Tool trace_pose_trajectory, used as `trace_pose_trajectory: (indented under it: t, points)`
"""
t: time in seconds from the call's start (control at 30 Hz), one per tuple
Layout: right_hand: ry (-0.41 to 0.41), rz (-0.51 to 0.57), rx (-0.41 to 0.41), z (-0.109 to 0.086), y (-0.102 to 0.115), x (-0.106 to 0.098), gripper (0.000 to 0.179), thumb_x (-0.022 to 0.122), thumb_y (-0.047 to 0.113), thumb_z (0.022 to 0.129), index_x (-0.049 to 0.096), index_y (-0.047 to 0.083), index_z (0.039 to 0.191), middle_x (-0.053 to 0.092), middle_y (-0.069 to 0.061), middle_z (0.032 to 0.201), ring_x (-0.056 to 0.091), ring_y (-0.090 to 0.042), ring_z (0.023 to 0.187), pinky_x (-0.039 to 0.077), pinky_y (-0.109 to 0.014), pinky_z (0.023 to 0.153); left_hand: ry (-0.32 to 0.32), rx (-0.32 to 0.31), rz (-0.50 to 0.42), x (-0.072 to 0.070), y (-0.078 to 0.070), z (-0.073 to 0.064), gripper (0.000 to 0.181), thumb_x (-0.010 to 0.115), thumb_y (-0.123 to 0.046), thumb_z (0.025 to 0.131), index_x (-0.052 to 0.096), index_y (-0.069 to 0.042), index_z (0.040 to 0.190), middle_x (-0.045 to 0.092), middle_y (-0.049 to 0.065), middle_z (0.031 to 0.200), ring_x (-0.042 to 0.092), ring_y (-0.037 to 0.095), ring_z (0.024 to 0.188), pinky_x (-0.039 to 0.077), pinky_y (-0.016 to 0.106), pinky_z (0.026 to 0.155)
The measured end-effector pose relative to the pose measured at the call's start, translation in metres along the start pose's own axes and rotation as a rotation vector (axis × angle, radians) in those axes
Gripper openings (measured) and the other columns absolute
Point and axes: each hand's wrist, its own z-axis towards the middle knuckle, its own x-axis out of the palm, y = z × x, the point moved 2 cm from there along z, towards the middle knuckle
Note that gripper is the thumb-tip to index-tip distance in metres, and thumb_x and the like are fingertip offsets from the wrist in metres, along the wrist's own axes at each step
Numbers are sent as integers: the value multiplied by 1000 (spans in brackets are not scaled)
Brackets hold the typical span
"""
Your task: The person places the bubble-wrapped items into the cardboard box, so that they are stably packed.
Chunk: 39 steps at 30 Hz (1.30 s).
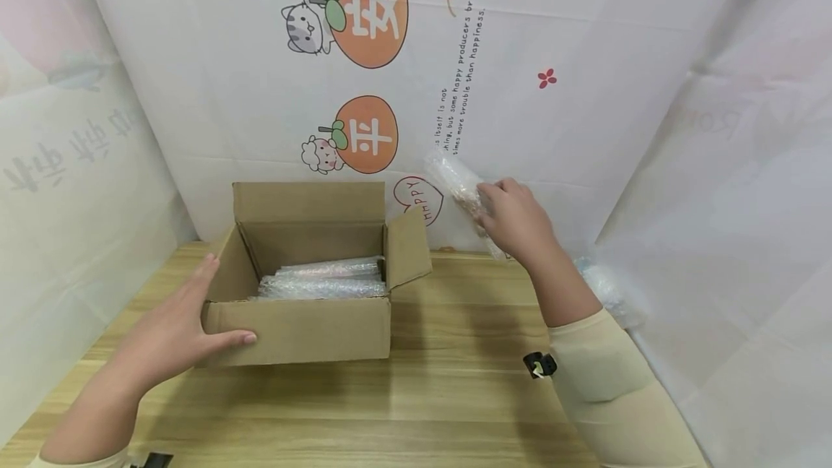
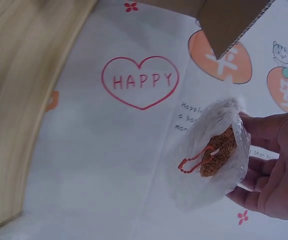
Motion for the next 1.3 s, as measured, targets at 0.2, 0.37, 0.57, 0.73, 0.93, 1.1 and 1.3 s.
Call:
trace_pose_trajectory:
  t: [0.2, 0.37, 0.57, 0.73, 0.93, 1.1, 1.3]
  points:
    - [-75, 38, -111, 10, 26, -12, 57, 69, 22, 92, 50, 10, 144, 50, -20, 136, 46, -39, 124, 42, -59, 101, -5, 4, 4, 0, 0, -1, 132, 59, -85, 69, -5, -12, 159, -4, 7, 166, 25, 47, 144, 31, 70, 104]
    - [-122, 71, -219, 18, 49, -16, 57, 73, 19, 89, 53, 9, 141, 54, -19, 132, 49, -37, 121, 43, -55, 102, -4, -1, 2, 0, 0, -1, 132, 59, -85, 69, -5, -12, 159, -4, 7, 166, 24, 47, 144, 31, 71, 104]
    - [-132, 71, -335, 25, 80, -17, 56, 77, 17, 86, 57, 9, 138, 57, -16, 128, 51, -34, 119, 44, -50, 102, -5, 1, 9, 0, 1, 0, 133, 59, -86, 68, -4, -11, 158, -2, 11, 166, 25, 48, 144, 31, 71, 104]
    - [-69, 108, -411, 33, 104, -11, 53, 75, 14, 87, 58, 10, 137, 57, -13, 130, 50, -31, 121, 43, -45, 103, -3, 1, 14, 0, 1, 1, 133, 58, -86, 68, -6, -11, 158, -3, 11, 165, 24, 49, 143, 31, 72, 103]
    - [-12, 107, -496, 42, 127, -2, 52, 73, 12, 88, 58, 13, 138, 58, -10, 124, 51, -27, 116, 45, -40, 99, 1, -2, 16, 0, 1, 0, 133, 58, -86, 68, -6, -11, 158, -5, 8, 165, 25, 49, 143, 31, 72, 103]
    - [24, 64, -539, 47, 141, 2, 52, 73, 12, 89, 58, 16, 139, 58, -7, 124, 50, -24, 115, 44, -37, 99, 3, -3, 15, -1, 0, 1, 134, 58, -86, 68, -6, -11, 158, -6, 8, 165, 25, 50, 142, 32, 72, 103]
    - [29, 22, -587, 52, 158, 3, 50, 73, 15, 89, 59, 17, 137, 59, -3, 123, 52, -21, 112, 45, -33, 97, 3, -2, 10, -2, 0, 1, 134, 59, -86, 68, -4, -10, 158, -4, 10, 165, 25, 50, 142, 31, 71, 104]
